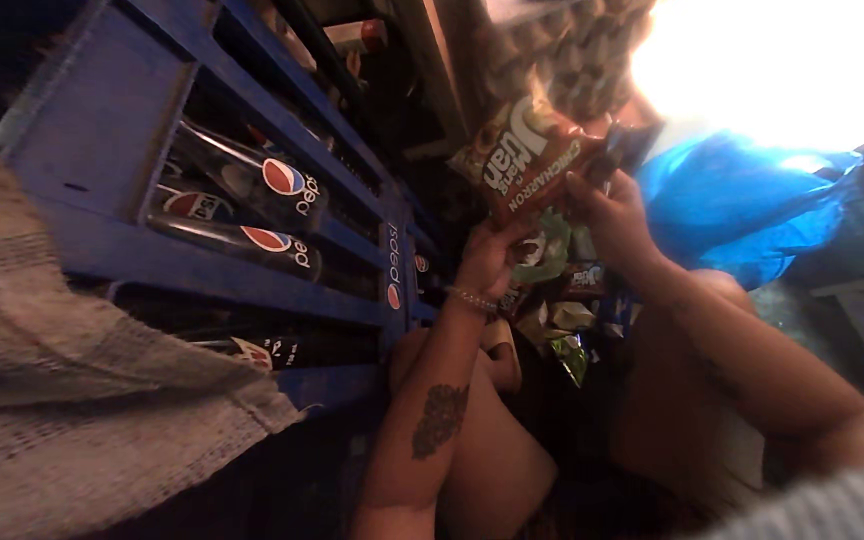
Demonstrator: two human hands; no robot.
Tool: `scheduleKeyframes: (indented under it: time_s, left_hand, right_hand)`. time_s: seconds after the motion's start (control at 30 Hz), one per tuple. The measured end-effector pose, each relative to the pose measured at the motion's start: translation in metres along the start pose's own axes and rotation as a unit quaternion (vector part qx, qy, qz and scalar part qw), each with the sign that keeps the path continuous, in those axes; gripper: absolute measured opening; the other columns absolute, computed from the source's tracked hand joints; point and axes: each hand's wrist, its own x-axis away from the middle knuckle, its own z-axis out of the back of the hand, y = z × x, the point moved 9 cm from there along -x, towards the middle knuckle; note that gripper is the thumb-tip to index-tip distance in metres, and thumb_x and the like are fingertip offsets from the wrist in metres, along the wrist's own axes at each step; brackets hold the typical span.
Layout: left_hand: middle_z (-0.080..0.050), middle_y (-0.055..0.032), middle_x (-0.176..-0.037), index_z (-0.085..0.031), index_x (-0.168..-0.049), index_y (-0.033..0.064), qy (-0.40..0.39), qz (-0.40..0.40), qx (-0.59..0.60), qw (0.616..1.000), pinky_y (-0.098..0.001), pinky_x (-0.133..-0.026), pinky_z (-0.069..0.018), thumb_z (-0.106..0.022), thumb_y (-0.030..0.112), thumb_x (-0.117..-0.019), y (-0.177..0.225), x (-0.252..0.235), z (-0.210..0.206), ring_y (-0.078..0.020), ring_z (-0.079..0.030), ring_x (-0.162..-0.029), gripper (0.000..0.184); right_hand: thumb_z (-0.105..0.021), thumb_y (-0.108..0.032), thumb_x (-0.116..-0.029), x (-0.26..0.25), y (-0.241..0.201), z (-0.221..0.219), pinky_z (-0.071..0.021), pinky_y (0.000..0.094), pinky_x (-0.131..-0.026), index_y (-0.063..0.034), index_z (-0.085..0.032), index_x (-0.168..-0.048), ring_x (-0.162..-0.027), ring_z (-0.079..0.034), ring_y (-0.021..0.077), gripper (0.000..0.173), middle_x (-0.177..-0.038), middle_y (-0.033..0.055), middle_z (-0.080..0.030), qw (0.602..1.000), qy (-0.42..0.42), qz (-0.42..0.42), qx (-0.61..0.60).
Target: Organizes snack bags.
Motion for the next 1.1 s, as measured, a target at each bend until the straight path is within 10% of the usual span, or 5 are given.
scheduleKeyframes:
  time_s: [0.9,1.1]
  left_hand:
    - [-0.07,-0.0035,-0.092,-0.064,-0.111,0.0016,0.061,-0.065,-0.088,0.992,-0.0235,-0.071,-0.0578,-0.073,0.004,-0.0913,0.008,0.002,0.005,-0.0081,-0.066,-0.075,0.022]
    - [-0.07,-0.0008,-0.094,-0.065,-0.111,0.0057,0.006,-0.062,-0.034,0.997,-0.0254,-0.072,-0.0579,-0.052,0.021,-0.107,0.005,0.003,-0.002,-0.0081,-0.067,-0.08,0.02]
  right_hand:
    - [-0.07,-0.006,-0.0934,0.005,0.009,-0.01,-0.0553,0.0219,-0.059,-0.0061,-0.066,-0.094,-0.063,-0.063,0.0057,0.004,-0.077,-0.0012,-0.068,0.996,-0.049,-0.036,0.063]
    - [-0.068,-0.006,-0.0924,0.003,0.004,-0.009,-0.0573,0.0245,-0.061,-0.0067,-0.064,-0.097,-0.065,-0.064,0.0072,0.006,-0.079,-0.0011,-0.068,0.996,-0.056,-0.005,0.067]
